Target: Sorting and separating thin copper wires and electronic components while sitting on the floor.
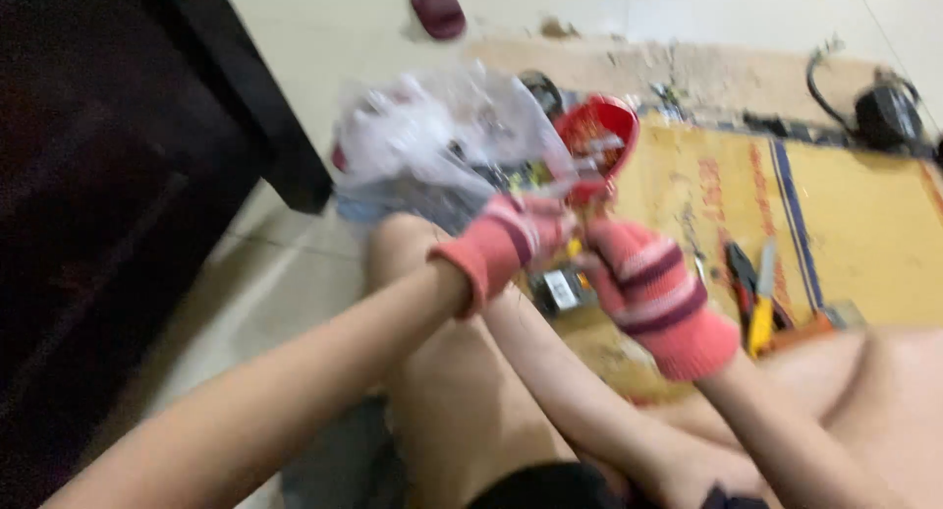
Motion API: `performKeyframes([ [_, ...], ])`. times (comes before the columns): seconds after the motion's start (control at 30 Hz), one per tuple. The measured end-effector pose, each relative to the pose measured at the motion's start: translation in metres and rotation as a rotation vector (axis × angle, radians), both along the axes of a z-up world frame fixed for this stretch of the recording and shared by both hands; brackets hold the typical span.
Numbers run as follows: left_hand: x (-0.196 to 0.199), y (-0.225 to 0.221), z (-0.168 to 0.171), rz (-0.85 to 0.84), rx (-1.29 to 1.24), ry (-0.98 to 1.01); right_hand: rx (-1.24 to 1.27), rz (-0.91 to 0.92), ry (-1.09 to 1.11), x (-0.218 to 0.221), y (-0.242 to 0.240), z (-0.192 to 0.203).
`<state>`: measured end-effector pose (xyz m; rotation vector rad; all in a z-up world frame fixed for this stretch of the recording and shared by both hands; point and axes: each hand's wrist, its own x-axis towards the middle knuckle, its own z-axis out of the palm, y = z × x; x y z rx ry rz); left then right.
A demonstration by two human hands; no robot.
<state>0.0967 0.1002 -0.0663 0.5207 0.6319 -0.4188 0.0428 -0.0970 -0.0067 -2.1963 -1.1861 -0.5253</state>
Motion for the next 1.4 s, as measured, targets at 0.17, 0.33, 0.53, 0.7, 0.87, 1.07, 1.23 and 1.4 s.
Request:
performKeyframes([
  [0.17,-0.116,0.018,0.151,-0.529,1.205,-0.434,0.014,-0.036,-0.038,0.006,0.035,0.016],
  [0.33,-0.135,0.050,0.221,-1.087,1.700,-0.633,0.016,-0.035,0.031,-0.014,0.065,0.046],
  [0.53,-0.127,0.118,0.217,-1.199,1.764,-0.916,0.175,0.112,0.138,-0.031,0.104,0.068],
  [0.7,-0.135,0.132,0.259,-1.454,1.892,-0.752,0.207,0.146,-0.029,-0.031,0.137,0.072],
  [0.87,-0.131,0.107,0.314,-1.466,1.677,-0.317,0.275,0.112,-0.001,-0.024,0.146,0.068],
  [1.07,-0.127,0.123,0.305,-1.541,1.742,-0.514,0.311,0.137,0.039,-0.019,0.155,0.077],
  [1.23,-0.124,0.129,0.304,-1.579,1.828,-0.539,0.300,0.131,0.032,-0.019,0.159,0.083],
  [1.4,-0.130,0.123,0.321,-1.597,1.839,-0.555,0.301,0.150,0.014,-0.021,0.159,0.091],
])
